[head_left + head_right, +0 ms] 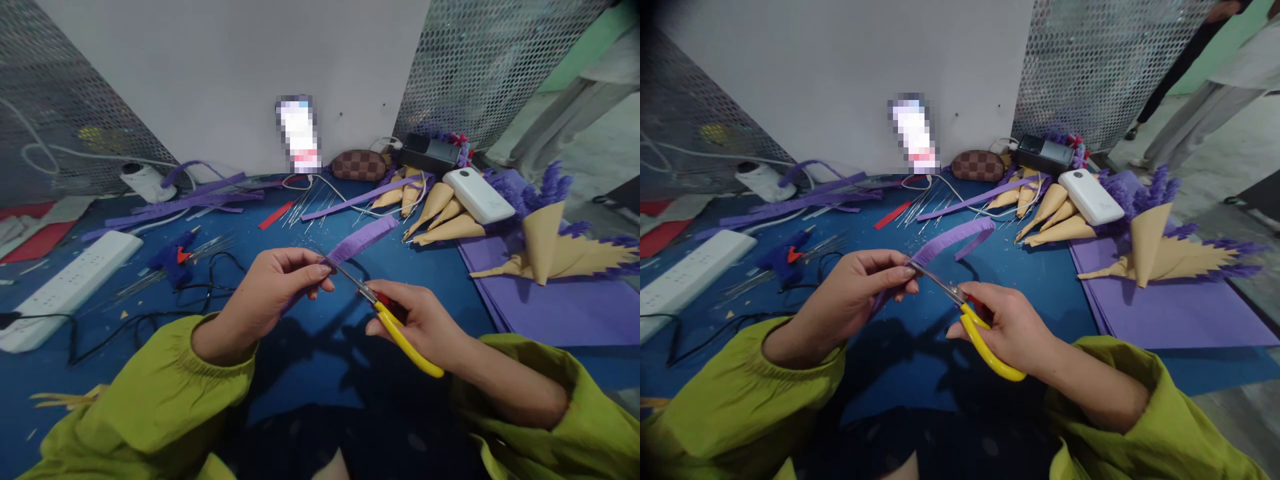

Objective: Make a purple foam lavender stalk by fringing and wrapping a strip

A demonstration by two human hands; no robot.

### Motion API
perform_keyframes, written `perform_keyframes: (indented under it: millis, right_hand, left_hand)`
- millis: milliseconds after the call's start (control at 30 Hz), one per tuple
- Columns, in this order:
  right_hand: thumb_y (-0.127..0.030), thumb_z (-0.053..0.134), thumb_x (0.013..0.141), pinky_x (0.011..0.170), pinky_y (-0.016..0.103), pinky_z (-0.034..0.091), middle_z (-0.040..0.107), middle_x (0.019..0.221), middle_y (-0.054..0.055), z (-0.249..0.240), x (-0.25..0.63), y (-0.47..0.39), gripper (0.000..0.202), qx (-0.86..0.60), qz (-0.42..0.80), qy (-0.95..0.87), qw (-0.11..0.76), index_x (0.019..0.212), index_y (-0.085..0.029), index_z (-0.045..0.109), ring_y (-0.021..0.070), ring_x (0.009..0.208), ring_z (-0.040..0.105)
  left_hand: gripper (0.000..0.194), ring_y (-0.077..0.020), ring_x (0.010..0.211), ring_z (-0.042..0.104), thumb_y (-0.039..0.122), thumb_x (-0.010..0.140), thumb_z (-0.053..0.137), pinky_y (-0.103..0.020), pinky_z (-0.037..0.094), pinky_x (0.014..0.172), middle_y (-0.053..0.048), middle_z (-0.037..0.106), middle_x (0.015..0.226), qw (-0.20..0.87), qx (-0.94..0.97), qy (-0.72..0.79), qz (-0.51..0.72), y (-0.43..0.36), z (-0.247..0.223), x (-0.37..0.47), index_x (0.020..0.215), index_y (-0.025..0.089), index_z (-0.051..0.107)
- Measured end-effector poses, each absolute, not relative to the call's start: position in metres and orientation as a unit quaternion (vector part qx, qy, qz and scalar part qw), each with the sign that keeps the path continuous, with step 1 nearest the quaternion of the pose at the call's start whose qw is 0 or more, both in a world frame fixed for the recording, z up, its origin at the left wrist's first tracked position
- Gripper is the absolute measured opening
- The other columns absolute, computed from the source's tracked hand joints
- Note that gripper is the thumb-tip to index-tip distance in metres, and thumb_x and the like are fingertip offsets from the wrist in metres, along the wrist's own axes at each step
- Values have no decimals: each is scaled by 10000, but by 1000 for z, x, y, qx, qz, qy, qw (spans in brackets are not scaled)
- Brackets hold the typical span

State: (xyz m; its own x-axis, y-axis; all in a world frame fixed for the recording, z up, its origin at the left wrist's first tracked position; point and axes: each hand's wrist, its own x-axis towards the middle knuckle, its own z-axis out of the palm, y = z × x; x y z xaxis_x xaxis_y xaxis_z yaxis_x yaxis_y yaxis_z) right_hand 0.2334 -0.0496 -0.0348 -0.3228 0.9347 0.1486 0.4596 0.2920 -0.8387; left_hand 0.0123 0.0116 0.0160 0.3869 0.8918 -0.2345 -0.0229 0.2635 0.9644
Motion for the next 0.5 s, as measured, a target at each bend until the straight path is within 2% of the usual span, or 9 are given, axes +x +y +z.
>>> perform_keyframes:
  millis: [233, 500]
  right_hand:
    - [-475, 687, 836, 530, 211, 350, 515, 693, -22, -36, 234, -50, 374, -479, 346, -733, 338, 1046, -167, 659, 100, 580, 422]
    - [-441, 717, 820, 598, 227, 402, 567, 795, 4, -39, 237, -52, 419, -481, 304, -754, 327, 1153, -204, 622, 123, 649, 490]
  left_hand:
    - [85, -92, 557, 572, 227, 741, 780, -191, 443, 532, -12, 706, 630, 624, 530, 450, 356, 9, 16, 13, 740, 155, 734]
    - [70, -89, 570, 563, 223, 739, 778, -176, 423, 516, -10, 696, 610, 618, 523, 442, 387, 8, 17, 14, 732, 160, 746]
